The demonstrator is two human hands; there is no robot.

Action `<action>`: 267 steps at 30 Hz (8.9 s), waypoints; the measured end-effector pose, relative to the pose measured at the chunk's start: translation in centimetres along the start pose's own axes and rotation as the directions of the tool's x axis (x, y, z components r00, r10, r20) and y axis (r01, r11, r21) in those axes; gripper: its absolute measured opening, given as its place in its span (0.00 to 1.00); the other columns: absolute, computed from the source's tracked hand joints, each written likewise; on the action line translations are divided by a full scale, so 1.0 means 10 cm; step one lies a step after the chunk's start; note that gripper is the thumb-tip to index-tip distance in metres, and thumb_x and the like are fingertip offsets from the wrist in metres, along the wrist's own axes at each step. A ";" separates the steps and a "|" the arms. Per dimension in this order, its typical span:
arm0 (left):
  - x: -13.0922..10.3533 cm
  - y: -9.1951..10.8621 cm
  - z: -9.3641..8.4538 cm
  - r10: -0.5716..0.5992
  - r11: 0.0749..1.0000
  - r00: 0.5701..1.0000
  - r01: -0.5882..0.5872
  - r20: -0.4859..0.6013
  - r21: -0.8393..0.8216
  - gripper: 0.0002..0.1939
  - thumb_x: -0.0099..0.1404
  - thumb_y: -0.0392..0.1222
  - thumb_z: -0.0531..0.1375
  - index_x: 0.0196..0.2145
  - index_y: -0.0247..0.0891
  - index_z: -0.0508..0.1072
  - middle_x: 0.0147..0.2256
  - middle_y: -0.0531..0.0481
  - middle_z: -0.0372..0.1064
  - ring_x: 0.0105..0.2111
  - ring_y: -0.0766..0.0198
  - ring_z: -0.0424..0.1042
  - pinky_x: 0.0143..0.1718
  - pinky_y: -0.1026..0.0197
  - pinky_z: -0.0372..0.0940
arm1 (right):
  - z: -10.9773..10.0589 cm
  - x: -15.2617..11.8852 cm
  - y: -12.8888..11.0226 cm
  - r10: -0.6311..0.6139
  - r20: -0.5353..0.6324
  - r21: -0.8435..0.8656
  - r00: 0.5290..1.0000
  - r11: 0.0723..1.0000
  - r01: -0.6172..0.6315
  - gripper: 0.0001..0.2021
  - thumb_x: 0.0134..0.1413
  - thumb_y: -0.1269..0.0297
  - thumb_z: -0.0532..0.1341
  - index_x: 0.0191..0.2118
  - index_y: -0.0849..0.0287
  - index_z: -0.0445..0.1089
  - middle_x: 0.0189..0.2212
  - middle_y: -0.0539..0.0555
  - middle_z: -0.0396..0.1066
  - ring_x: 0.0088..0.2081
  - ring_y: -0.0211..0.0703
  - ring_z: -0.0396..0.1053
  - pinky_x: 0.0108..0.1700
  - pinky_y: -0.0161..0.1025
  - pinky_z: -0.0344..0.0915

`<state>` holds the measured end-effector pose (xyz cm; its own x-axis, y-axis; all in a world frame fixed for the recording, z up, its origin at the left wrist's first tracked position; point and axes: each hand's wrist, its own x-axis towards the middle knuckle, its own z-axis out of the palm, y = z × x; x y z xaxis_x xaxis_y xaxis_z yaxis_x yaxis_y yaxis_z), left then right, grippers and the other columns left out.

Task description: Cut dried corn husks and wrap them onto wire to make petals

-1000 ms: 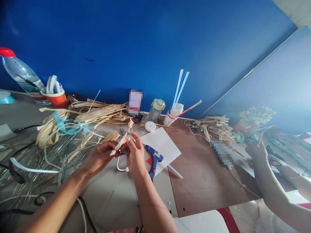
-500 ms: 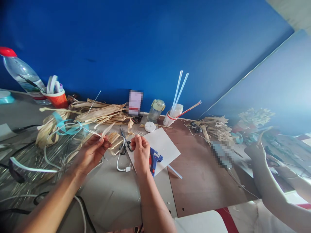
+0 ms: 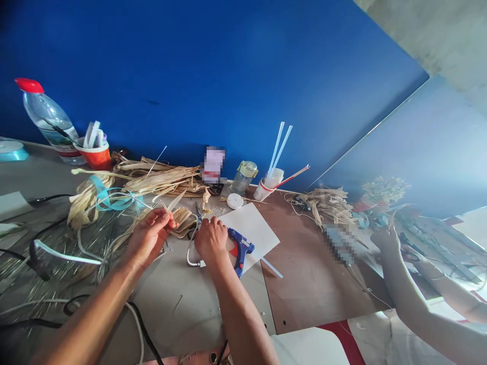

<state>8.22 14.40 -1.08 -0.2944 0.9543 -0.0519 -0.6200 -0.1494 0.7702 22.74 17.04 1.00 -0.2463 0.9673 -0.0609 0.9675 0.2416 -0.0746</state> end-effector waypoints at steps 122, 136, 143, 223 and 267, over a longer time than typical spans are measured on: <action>-0.02 0.14 -0.07 0.241 0.667 0.957 -0.284 0.161 0.689 0.09 0.61 0.46 0.56 0.33 0.39 0.72 0.27 0.53 0.68 0.28 0.64 0.68 0.31 0.63 0.65 | -0.20 -0.36 0.62 -0.734 0.170 0.981 0.658 0.063 -0.183 0.31 0.44 0.41 0.63 0.43 0.68 0.71 0.19 0.48 0.64 0.19 0.30 0.53 0.20 0.30 0.45; 0.01 0.10 -0.12 0.246 0.677 0.959 -0.272 0.139 0.684 0.10 0.60 0.47 0.57 0.33 0.39 0.73 0.28 0.51 0.69 0.28 0.64 0.68 0.31 0.62 0.66 | -0.14 -0.36 0.66 -0.717 0.191 0.978 0.671 0.078 -0.195 0.30 0.45 0.43 0.64 0.45 0.67 0.71 0.20 0.48 0.64 0.20 0.31 0.54 0.22 0.30 0.46; 0.02 0.10 -0.13 0.246 0.667 0.958 -0.279 0.149 0.691 0.09 0.61 0.46 0.57 0.33 0.39 0.73 0.29 0.52 0.69 0.29 0.64 0.68 0.32 0.63 0.65 | -0.14 -0.36 0.65 -0.694 0.201 0.973 0.691 0.063 -0.220 0.31 0.43 0.44 0.65 0.44 0.68 0.72 0.19 0.48 0.65 0.20 0.31 0.54 0.23 0.30 0.46; 0.05 0.07 -0.21 0.319 0.648 0.907 -0.421 0.276 0.635 0.06 0.63 0.42 0.56 0.35 0.39 0.71 0.34 0.51 0.65 0.29 0.67 0.68 0.32 0.63 0.64 | -0.18 -0.37 0.66 -0.620 0.147 0.988 0.770 0.120 -0.092 0.28 0.50 0.43 0.60 0.43 0.67 0.70 0.20 0.48 0.63 0.20 0.31 0.52 0.24 0.31 0.49; 0.04 0.08 -0.16 0.319 0.633 0.903 -0.429 0.288 0.644 0.06 0.63 0.42 0.56 0.34 0.39 0.71 0.31 0.52 0.66 0.28 0.67 0.68 0.32 0.63 0.64 | -0.19 -0.37 0.65 -0.527 0.170 0.977 0.833 0.198 -0.074 0.29 0.46 0.41 0.62 0.40 0.67 0.72 0.16 0.46 0.60 0.20 0.32 0.51 0.25 0.33 0.48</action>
<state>6.41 14.21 -1.54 -0.2538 0.8885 0.3822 0.2027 -0.3375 0.9192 30.03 15.20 2.65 -0.7243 0.6655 -0.1804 0.1535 -0.0995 -0.9831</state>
